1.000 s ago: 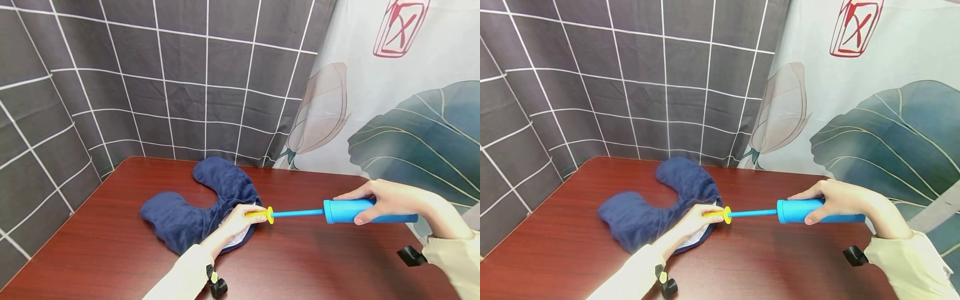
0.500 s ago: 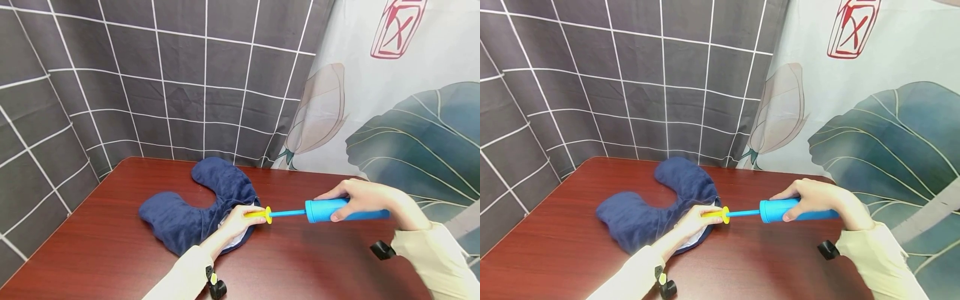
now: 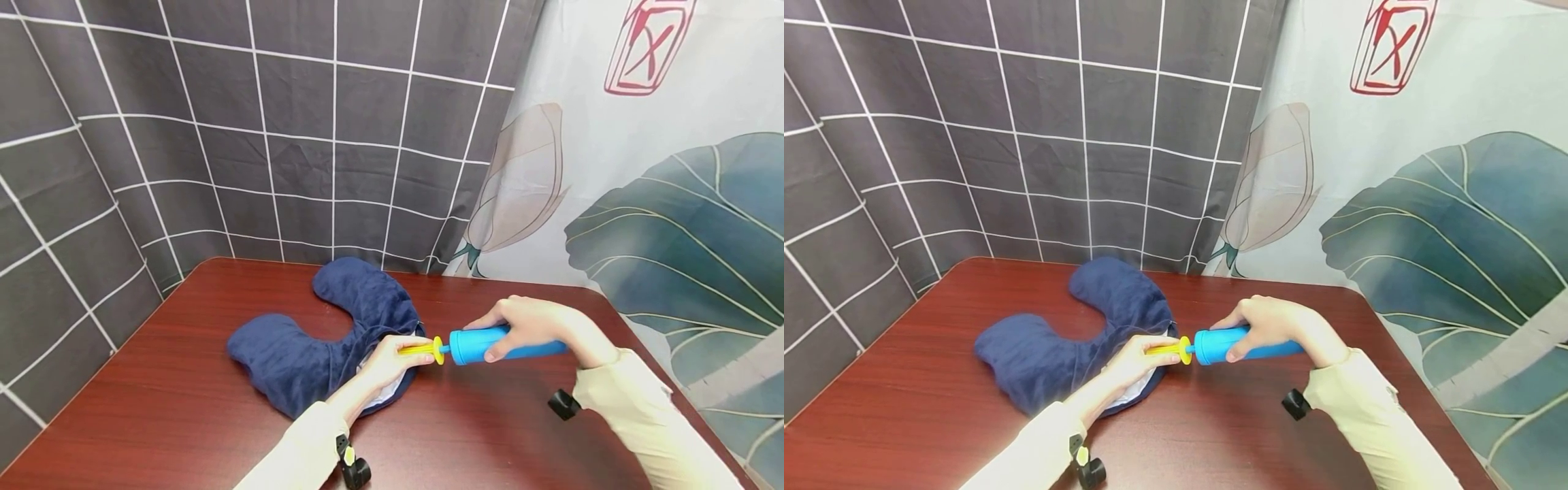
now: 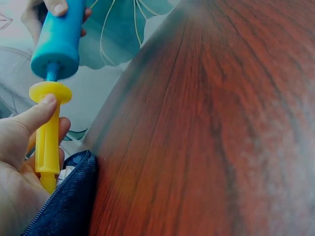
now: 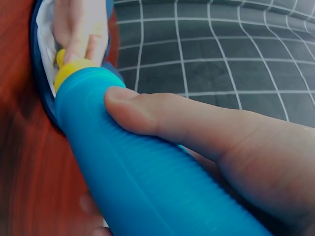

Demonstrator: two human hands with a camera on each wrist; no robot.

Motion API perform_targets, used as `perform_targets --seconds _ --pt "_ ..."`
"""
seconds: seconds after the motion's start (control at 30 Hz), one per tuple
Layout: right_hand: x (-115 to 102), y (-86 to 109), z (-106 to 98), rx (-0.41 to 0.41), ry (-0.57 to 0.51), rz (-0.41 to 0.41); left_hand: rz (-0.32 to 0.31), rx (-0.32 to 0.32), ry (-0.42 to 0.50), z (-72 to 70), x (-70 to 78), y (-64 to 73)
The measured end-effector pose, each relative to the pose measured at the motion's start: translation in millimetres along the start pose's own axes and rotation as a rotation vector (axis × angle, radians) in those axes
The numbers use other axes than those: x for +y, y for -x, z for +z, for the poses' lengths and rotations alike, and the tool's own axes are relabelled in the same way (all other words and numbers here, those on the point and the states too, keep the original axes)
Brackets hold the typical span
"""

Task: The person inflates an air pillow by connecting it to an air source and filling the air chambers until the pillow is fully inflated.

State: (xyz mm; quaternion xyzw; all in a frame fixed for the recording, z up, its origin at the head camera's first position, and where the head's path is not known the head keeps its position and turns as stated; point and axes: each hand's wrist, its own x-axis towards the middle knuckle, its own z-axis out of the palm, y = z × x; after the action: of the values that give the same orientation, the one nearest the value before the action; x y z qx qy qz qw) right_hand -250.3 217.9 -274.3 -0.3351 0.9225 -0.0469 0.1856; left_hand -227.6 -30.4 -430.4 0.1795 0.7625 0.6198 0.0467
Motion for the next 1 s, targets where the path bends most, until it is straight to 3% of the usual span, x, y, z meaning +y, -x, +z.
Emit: perform_targets --seconds 0.2,0.43,0.67,1.0 --pt "-8 -16.4 9 0.007 0.006 -0.021 0.004 -0.007 0.005 -0.2 -0.3 0.1" --pt "-8 -14.4 9 0.015 0.011 -0.020 0.026 -0.003 -0.011 -0.2 -1.7 0.1" --pt "5 2.3 3 0.013 -0.002 -0.018 0.036 0.014 -0.044 -0.8 -0.2 1.1" --pt "23 43.6 -12 0.029 -0.048 0.035 0.027 0.018 -0.004 1.2 0.9 2.1"
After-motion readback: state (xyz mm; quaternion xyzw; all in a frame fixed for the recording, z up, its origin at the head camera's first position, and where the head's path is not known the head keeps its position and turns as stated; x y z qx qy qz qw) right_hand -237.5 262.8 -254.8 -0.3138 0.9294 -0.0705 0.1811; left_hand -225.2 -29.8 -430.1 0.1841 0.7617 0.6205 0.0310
